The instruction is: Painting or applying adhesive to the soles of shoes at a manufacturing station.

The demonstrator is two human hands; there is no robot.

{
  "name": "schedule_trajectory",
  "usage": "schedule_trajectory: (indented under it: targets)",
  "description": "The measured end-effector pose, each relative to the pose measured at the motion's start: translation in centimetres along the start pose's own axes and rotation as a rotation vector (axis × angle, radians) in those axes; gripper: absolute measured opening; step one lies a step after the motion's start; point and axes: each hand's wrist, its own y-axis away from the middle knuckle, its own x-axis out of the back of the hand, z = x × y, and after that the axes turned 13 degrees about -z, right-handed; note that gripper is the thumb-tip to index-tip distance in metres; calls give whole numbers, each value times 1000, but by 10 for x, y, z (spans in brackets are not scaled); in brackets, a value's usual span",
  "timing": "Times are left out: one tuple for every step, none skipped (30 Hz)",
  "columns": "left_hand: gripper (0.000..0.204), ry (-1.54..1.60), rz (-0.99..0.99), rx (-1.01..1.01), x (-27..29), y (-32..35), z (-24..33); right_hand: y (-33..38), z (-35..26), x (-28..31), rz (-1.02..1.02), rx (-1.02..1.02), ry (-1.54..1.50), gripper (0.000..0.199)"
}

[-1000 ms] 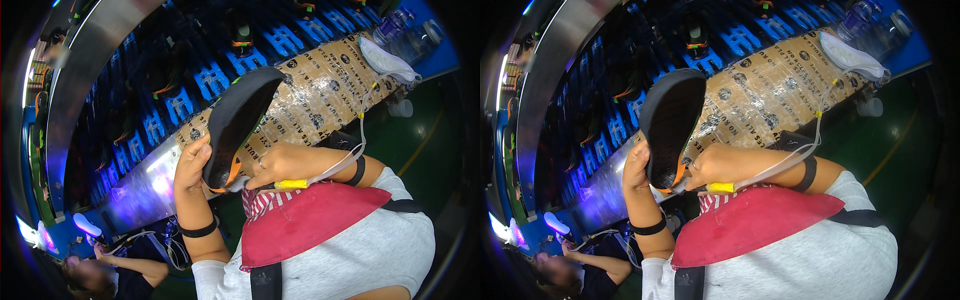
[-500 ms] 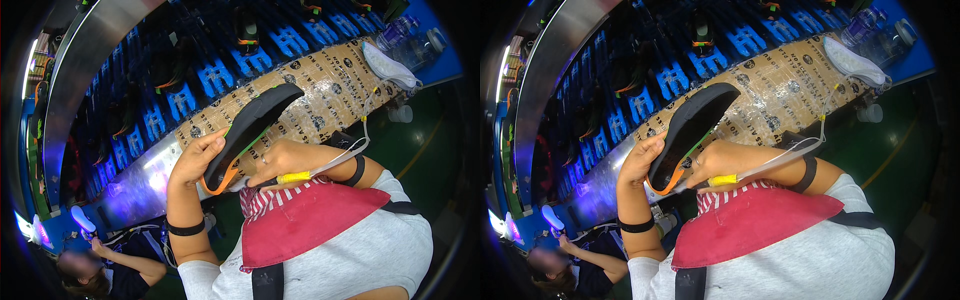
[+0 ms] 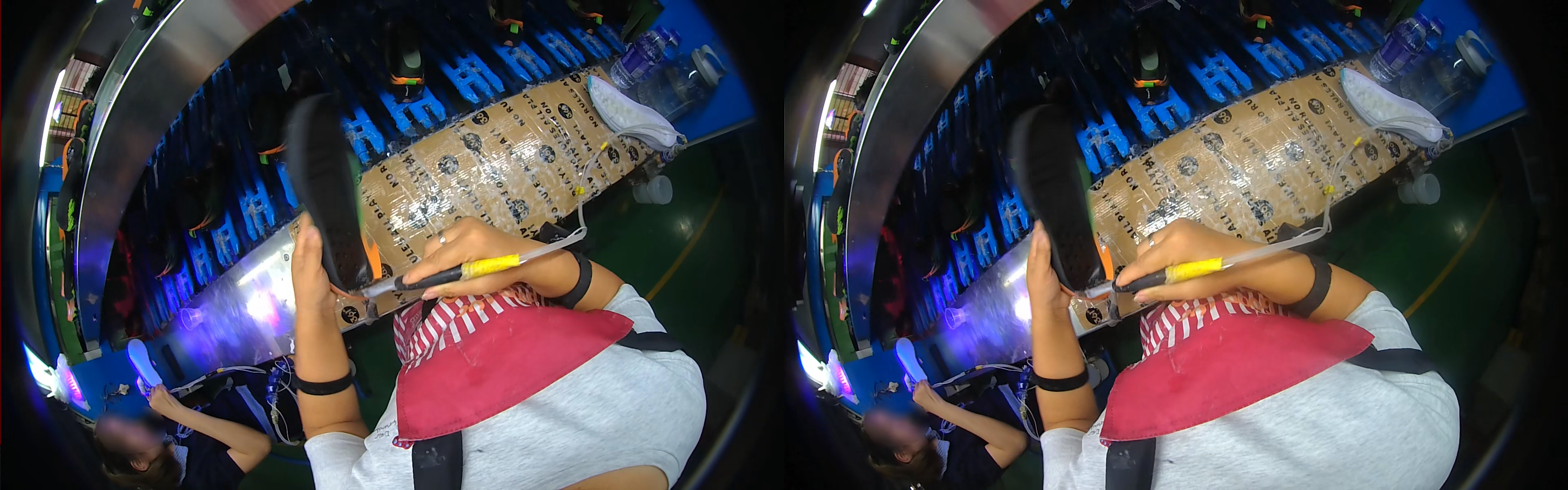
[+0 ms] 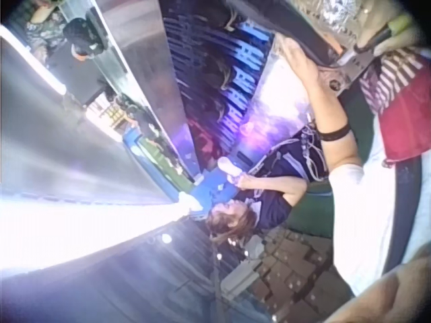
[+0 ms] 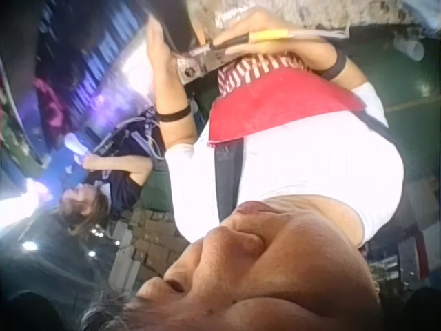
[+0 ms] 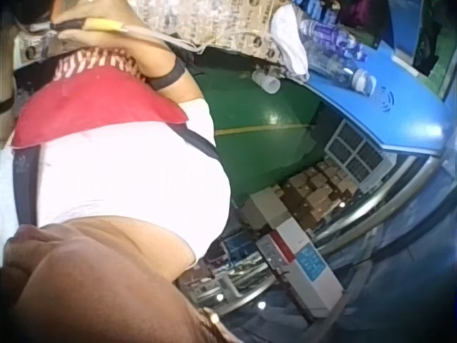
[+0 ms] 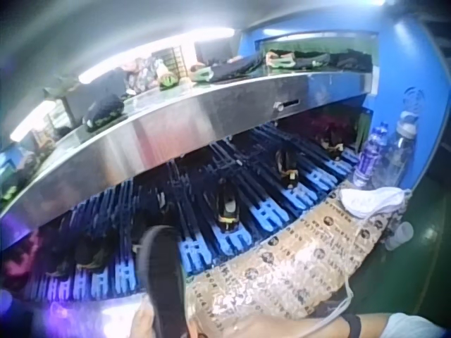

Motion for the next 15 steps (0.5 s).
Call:
schedule_trajectory:
  targets:
    - [43, -37, 84, -148, -2, 3, -7, 3, 4, -2, 42, -14, -46, 28]
    - [44, -73, 169, -296, -4, 6, -12, 4, 2, 0, 45, -12, -41, 28]
    - [45, 11, 109, -419, -2, 8, -12, 6, 1, 3, 78, -66, -81, 28]
    - [46, 97, 49, -540, -1, 9, -10, 7, 1, 6, 112, -121, -122, 27]
    - [51, 428, 83, -543, -5, 14, -9, 9, 3, 6, 141, -139, -154, 28]
    - [54, 603, 27, -501, 12, 24, -20, 12, 5, 7, 144, -138, -151, 28]
    - [56, 700, -34, -415, 18, 28, -22, 13, 8, 6, 184, -131, -165, 28]
    - [58, 796, -96, -325, 22, 32, -25, 14, 9, 6, 224, -123, -180, 28]
    - [57, 862, -93, -261, 33, 41, -37, 14, 10, 5, 239, -129, -192, 28]
    - [54, 904, -21, -198, 40, 47, -49, 13, 11, 4, 239, -125, -193, 28]
    - [54, 971, -44, -171, 48, 56, -63, 16, 9, 3, 255, -159, -202, 27]
    - [54, 1040, -61, -143, 54, 63, -75, 17, 9, 4, 269, -196, -215, 27]
    - [71, 1126, -77, -158, 47, 65, -82, 18, 8, 5, 272, -196, -214, 27]
    - [74, 1157, -51, -163, 38, 69, -85, 18, 7, 6, 268, -245, -241, 26]
    - [74, 1069, -37, -144, 24, 68, -80, 20, 6, 8, 265, -295, -268, 26]
